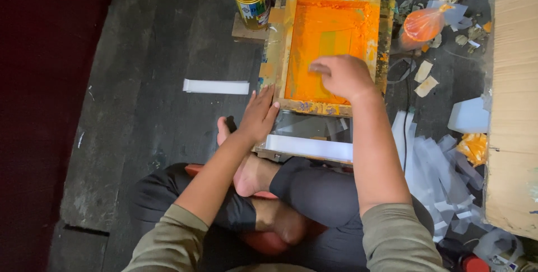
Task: Manually aligning and applying white strips to a screen printing frame using a small hand tool.
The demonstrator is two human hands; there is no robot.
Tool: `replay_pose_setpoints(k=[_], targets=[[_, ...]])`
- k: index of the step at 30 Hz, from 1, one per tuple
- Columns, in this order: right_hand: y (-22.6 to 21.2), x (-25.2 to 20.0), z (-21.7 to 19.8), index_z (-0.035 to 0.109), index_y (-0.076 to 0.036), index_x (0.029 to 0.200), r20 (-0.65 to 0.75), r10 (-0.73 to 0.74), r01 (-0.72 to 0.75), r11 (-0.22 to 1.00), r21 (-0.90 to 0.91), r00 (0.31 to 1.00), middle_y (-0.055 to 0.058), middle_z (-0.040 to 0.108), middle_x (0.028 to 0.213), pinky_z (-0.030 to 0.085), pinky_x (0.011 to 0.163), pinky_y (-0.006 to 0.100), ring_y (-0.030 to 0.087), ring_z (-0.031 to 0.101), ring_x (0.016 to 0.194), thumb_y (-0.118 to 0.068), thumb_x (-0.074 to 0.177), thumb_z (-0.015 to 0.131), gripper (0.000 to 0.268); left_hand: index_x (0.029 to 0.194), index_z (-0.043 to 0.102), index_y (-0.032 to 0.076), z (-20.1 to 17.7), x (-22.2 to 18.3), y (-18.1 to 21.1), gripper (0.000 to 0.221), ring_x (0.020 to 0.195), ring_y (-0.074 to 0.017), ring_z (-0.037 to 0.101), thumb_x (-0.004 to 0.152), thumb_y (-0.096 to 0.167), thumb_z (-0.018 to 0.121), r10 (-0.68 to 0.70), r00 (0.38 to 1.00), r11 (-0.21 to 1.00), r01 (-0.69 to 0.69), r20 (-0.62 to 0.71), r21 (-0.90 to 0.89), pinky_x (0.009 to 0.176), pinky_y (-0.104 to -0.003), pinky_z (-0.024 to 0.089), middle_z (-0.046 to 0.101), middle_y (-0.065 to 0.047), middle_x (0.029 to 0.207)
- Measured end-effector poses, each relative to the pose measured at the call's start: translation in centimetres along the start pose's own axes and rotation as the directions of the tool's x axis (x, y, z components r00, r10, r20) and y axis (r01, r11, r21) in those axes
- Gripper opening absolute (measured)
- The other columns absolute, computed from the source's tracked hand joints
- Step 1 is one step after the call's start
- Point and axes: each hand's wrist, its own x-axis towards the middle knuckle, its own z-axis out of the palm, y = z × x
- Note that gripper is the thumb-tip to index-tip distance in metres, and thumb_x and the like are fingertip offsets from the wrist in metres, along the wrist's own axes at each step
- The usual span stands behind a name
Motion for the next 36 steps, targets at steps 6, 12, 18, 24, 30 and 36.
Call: replay_pose_setpoints(k=[6,12,18,24,30,36], targets=[[4.3,2.9,3.7,0.064,-0.021,0.142,-0.36,-0.196,0.088,0.952,-0.294,0.912,0.008,0.069,0.127,0.051,0.095,0.054,0.035,0.065,0.115,-0.008,0.085,0.065,0.059,0.163,0.019,0.0,0.2,4.9,-1.5,0.075,0.159,-0.0314,0.016,0.111,0.053,0.02,-0.002,1.0,1.0,0.003,-0.026,0.014,0.131,-0.044,-0.001,0.022,-0.023,0.169],[5.3,3.7,6.3,0.053,-0.024,0.152,-0.181,-0.054,0.007,0.968,-0.252,0.982,0.008,0.06,0.14,0.046,0.102,0.059,0.036,0.055,0.128,-0.01,0.085,0.061,0.069,0.164,0.014,0.002,-0.6,6.1,-0.3,0.075,0.16,-0.0274,0.011,0.11,0.053,0.023,-0.06,0.998,0.992,0.057,0.02,0.112,0.131,-0.043,-0.004,0.019,-0.021,0.17],[1.5,0.8,2.2,0.044,-0.023,0.158,0.164,0.096,-0.067,0.983,-0.171,0.982,0.016,0.053,0.151,0.042,0.107,0.064,0.043,0.05,0.137,-0.011,0.093,0.051,0.066,0.165,0.01,0.003,0.4,3.1,-1.3,0.075,0.16,-0.0277,0.007,0.111,0.054,0.022,-0.047,0.998,0.996,0.043,0.052,0.073,0.13,-0.046,-0.005,0.014,-0.018,0.172],[-3.5,-2.8,-1.1,0.06,-0.016,0.148,0.433,0.162,-0.168,0.985,-0.027,0.887,0.017,0.059,0.149,0.044,0.109,0.059,0.044,0.053,0.137,-0.006,0.089,0.052,0.06,0.164,0.012,0.002,1.4,-1.0,-0.7,0.073,0.16,-0.0277,0.007,0.111,0.051,0.022,-0.088,0.993,0.995,0.084,0.082,0.046,0.13,-0.044,-0.008,0.015,-0.019,0.171],[-0.8,-1.3,0.6,0.075,-0.017,0.128,0.188,0.088,-0.069,0.992,-0.105,0.978,0.018,0.075,0.119,0.05,0.102,0.057,0.044,0.067,0.117,-0.012,0.081,0.059,0.049,0.164,0.012,0.003,0.5,-2.6,1.5,0.068,0.16,-0.0274,0.007,0.112,0.044,0.022,-0.109,0.991,0.993,0.111,0.079,-0.025,0.129,-0.044,-0.01,0.015,-0.018,0.171],[0.7,0.1,1.4,0.069,-0.016,0.138,-0.218,-0.061,0.029,0.989,-0.147,0.974,0.013,0.074,0.123,0.053,0.097,0.052,0.036,0.069,0.112,-0.012,0.092,0.059,0.048,0.161,0.019,-0.004,0.5,0.6,0.9,0.072,0.159,-0.0322,0.013,0.112,0.049,0.022,-0.049,0.999,0.999,0.049,-0.005,0.024,0.13,-0.046,-0.005,0.022,-0.025,0.168]])
